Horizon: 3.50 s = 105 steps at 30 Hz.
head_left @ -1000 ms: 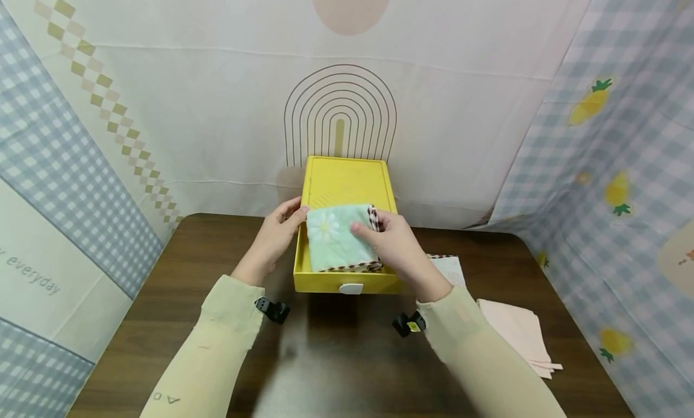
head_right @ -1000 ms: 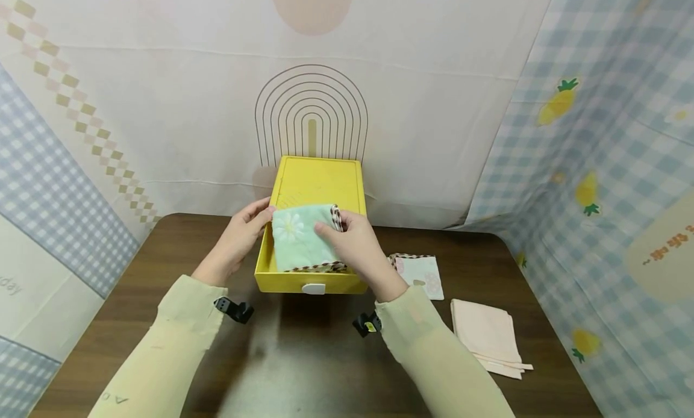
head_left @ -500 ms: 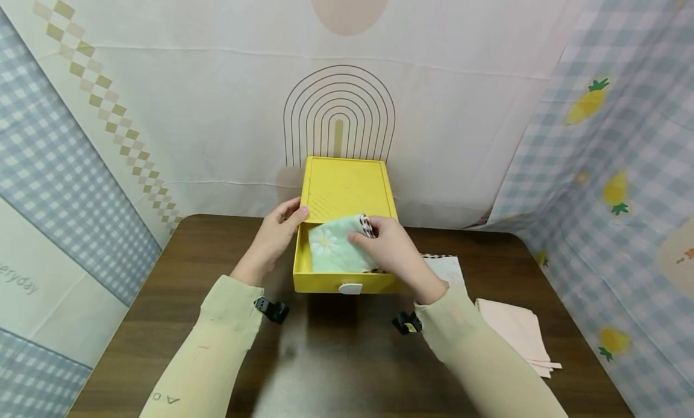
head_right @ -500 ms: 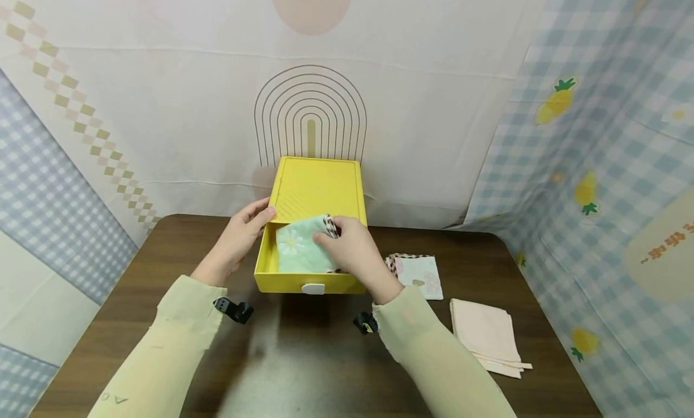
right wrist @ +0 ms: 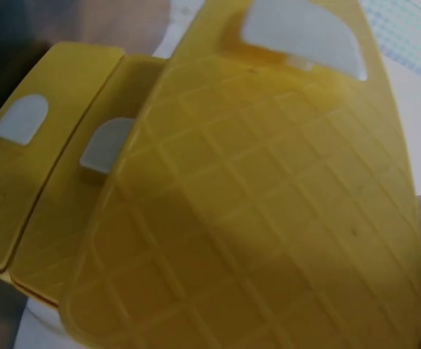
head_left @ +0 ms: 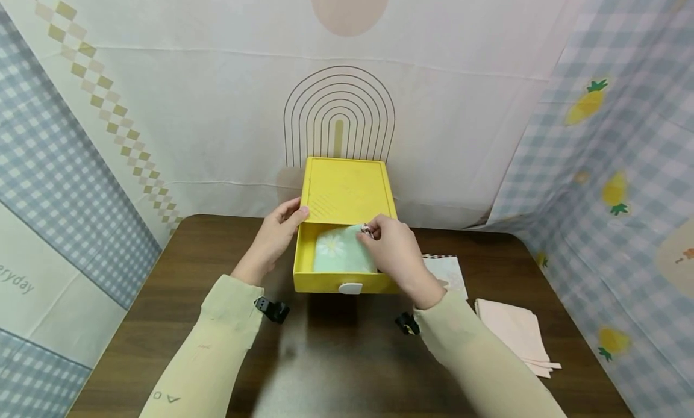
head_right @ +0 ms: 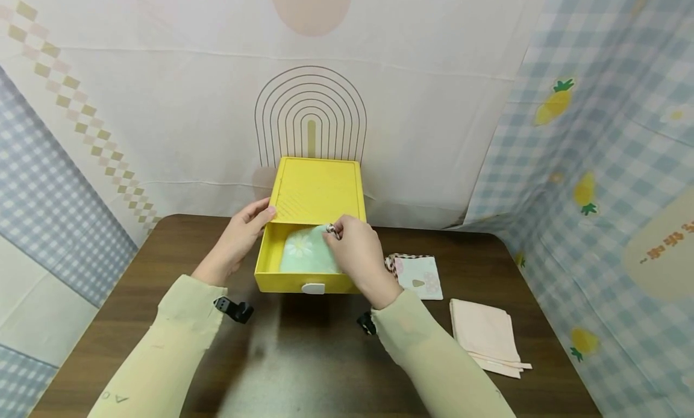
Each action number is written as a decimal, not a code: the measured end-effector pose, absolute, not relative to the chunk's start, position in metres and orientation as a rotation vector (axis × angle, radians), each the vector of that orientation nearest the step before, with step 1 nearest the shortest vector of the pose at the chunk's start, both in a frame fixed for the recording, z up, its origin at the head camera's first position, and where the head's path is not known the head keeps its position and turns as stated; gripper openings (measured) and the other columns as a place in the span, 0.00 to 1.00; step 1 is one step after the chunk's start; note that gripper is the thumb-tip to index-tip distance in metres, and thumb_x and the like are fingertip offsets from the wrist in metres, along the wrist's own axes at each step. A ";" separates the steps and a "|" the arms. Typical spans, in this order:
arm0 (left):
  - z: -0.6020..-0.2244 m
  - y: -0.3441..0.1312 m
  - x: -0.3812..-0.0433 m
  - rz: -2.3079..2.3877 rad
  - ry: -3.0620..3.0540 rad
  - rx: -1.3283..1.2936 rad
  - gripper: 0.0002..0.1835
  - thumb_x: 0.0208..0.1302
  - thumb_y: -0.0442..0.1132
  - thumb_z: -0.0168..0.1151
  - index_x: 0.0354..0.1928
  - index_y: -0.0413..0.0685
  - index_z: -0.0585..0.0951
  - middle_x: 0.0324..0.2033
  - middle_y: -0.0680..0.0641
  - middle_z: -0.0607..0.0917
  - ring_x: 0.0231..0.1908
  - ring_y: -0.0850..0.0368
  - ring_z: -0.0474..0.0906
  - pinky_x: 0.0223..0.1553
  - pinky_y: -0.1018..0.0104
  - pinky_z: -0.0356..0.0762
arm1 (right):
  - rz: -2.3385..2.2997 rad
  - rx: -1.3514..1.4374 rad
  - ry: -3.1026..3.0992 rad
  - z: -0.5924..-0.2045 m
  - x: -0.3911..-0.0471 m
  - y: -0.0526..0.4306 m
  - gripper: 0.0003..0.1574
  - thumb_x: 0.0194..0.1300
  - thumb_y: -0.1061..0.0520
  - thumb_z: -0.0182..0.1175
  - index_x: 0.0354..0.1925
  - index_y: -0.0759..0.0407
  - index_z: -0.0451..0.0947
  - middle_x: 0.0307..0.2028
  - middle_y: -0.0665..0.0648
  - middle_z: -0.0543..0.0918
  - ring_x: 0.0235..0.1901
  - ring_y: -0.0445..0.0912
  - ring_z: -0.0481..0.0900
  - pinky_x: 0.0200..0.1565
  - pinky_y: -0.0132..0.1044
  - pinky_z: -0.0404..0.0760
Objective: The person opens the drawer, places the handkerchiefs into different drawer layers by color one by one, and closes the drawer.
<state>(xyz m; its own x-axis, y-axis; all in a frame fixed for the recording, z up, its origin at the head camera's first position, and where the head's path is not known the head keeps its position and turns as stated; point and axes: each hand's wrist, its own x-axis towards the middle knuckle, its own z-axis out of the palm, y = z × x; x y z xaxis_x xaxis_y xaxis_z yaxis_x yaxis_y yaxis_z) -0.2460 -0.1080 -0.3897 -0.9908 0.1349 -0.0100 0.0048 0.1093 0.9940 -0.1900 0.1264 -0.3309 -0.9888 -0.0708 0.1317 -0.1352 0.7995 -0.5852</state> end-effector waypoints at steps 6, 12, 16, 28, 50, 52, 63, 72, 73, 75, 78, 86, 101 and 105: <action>-0.390 -0.109 -0.246 2.023 2.264 0.144 0.37 0.63 0.66 0.56 0.71 0.60 0.66 0.64 0.53 0.70 0.60 0.55 0.68 0.62 0.55 0.66 | 0.794 0.171 -2.929 -0.332 -0.191 0.123 0.13 0.64 0.49 0.65 0.30 0.55 0.77 0.26 0.51 0.78 0.22 0.47 0.71 0.25 0.38 0.69; -0.389 -0.109 -0.246 2.020 2.260 0.151 0.37 0.63 0.66 0.57 0.71 0.60 0.66 0.64 0.53 0.70 0.60 0.55 0.68 0.63 0.55 0.65 | 0.771 0.126 -2.883 -0.328 -0.184 0.128 0.13 0.64 0.45 0.65 0.35 0.53 0.79 0.29 0.49 0.81 0.26 0.46 0.76 0.29 0.39 0.74; -0.389 -0.109 -0.246 2.017 2.262 0.145 0.37 0.63 0.66 0.57 0.71 0.61 0.66 0.64 0.53 0.70 0.60 0.55 0.68 0.63 0.54 0.65 | 0.871 0.137 -2.818 -0.323 -0.178 0.134 0.15 0.63 0.45 0.66 0.40 0.53 0.79 0.32 0.48 0.82 0.31 0.44 0.78 0.34 0.40 0.78; -0.390 -0.108 -0.248 2.004 2.278 0.101 0.38 0.62 0.67 0.57 0.71 0.62 0.66 0.64 0.53 0.70 0.59 0.54 0.69 0.62 0.53 0.66 | 1.331 0.123 -2.641 -0.321 -0.168 0.148 0.29 0.56 0.37 0.70 0.48 0.53 0.79 0.34 0.47 0.83 0.34 0.43 0.79 0.36 0.41 0.80; -0.392 -0.109 -0.248 2.031 2.255 0.125 0.36 0.63 0.65 0.58 0.70 0.61 0.67 0.63 0.53 0.71 0.59 0.55 0.69 0.62 0.55 0.66 | 1.810 0.236 -2.773 -0.341 -0.111 0.141 0.20 0.58 0.40 0.69 0.37 0.55 0.84 0.29 0.55 0.84 0.26 0.51 0.80 0.23 0.44 0.82; -0.391 -0.109 -0.247 2.038 2.254 0.125 0.36 0.63 0.65 0.58 0.70 0.61 0.67 0.63 0.53 0.71 0.59 0.55 0.69 0.62 0.55 0.67 | 1.819 0.238 -2.811 -0.348 -0.111 0.141 0.21 0.59 0.39 0.67 0.36 0.55 0.84 0.29 0.54 0.85 0.26 0.52 0.80 0.23 0.44 0.82; -0.393 -0.109 -0.247 2.041 2.257 0.121 0.36 0.63 0.65 0.58 0.70 0.61 0.67 0.63 0.53 0.71 0.59 0.55 0.68 0.62 0.55 0.65 | 1.773 0.184 -2.856 -0.376 -0.116 0.136 0.30 0.65 0.33 0.57 0.31 0.58 0.85 0.25 0.55 0.85 0.21 0.48 0.79 0.21 0.43 0.81; -0.382 -0.108 -0.243 2.007 2.237 0.117 0.31 0.70 0.56 0.55 0.72 0.58 0.64 0.64 0.50 0.69 0.60 0.53 0.68 0.63 0.53 0.65 | 1.767 0.115 -2.889 -0.384 -0.121 0.137 0.34 0.64 0.30 0.55 0.29 0.58 0.86 0.24 0.55 0.86 0.20 0.47 0.79 0.23 0.47 0.81; -0.377 -0.107 -0.240 1.997 2.241 0.115 0.31 0.70 0.55 0.55 0.72 0.57 0.64 0.64 0.50 0.69 0.60 0.52 0.68 0.63 0.53 0.66 | 1.771 0.107 -2.889 -0.385 -0.121 0.137 0.34 0.64 0.30 0.55 0.29 0.58 0.86 0.24 0.55 0.86 0.20 0.47 0.79 0.23 0.47 0.81; -0.378 -0.107 -0.240 2.000 2.246 0.117 0.32 0.70 0.56 0.55 0.72 0.57 0.64 0.64 0.50 0.70 0.60 0.52 0.68 0.63 0.53 0.65 | 1.777 0.096 -2.881 -0.384 -0.122 0.136 0.35 0.63 0.30 0.56 0.29 0.58 0.86 0.24 0.55 0.85 0.20 0.47 0.79 0.22 0.46 0.81; -0.383 -0.108 -0.242 2.027 2.250 0.136 0.34 0.66 0.61 0.57 0.71 0.59 0.66 0.62 0.51 0.71 0.59 0.53 0.69 0.63 0.52 0.65 | 1.773 0.079 -2.860 -0.384 -0.125 0.136 0.35 0.63 0.30 0.56 0.29 0.59 0.86 0.23 0.55 0.85 0.20 0.48 0.79 0.20 0.44 0.80; -0.392 -0.108 -0.248 2.052 2.252 0.137 0.37 0.62 0.64 0.59 0.70 0.59 0.67 0.62 0.52 0.71 0.59 0.54 0.69 0.61 0.53 0.67 | 1.840 -0.003 -2.774 -0.388 -0.141 0.133 0.35 0.60 0.29 0.59 0.29 0.59 0.86 0.24 0.56 0.85 0.21 0.49 0.78 0.20 0.43 0.79; -0.393 -0.109 -0.248 2.037 2.244 0.126 0.35 0.64 0.64 0.57 0.70 0.62 0.66 0.63 0.53 0.70 0.61 0.55 0.66 0.64 0.53 0.62 | 1.947 -0.097 -2.666 -0.391 -0.178 0.126 0.37 0.59 0.28 0.60 0.35 0.62 0.87 0.30 0.61 0.87 0.24 0.49 0.79 0.20 0.36 0.77; -0.393 -0.109 -0.247 2.059 2.232 0.123 0.36 0.63 0.64 0.58 0.70 0.61 0.67 0.62 0.53 0.71 0.59 0.54 0.68 0.63 0.53 0.64 | 1.972 -0.142 -2.636 -0.390 -0.188 0.123 0.37 0.60 0.29 0.60 0.38 0.62 0.86 0.32 0.60 0.87 0.25 0.50 0.79 0.21 0.36 0.79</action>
<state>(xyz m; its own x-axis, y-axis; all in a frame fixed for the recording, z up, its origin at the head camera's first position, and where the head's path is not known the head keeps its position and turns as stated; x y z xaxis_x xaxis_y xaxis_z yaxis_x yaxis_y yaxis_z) -0.2475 -0.1088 -0.3931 -0.9915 0.1286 -0.0203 -0.0099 0.0811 0.9967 -0.1882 0.1233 -0.3897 -0.9846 -0.0228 -0.1733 0.1598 0.2843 -0.9453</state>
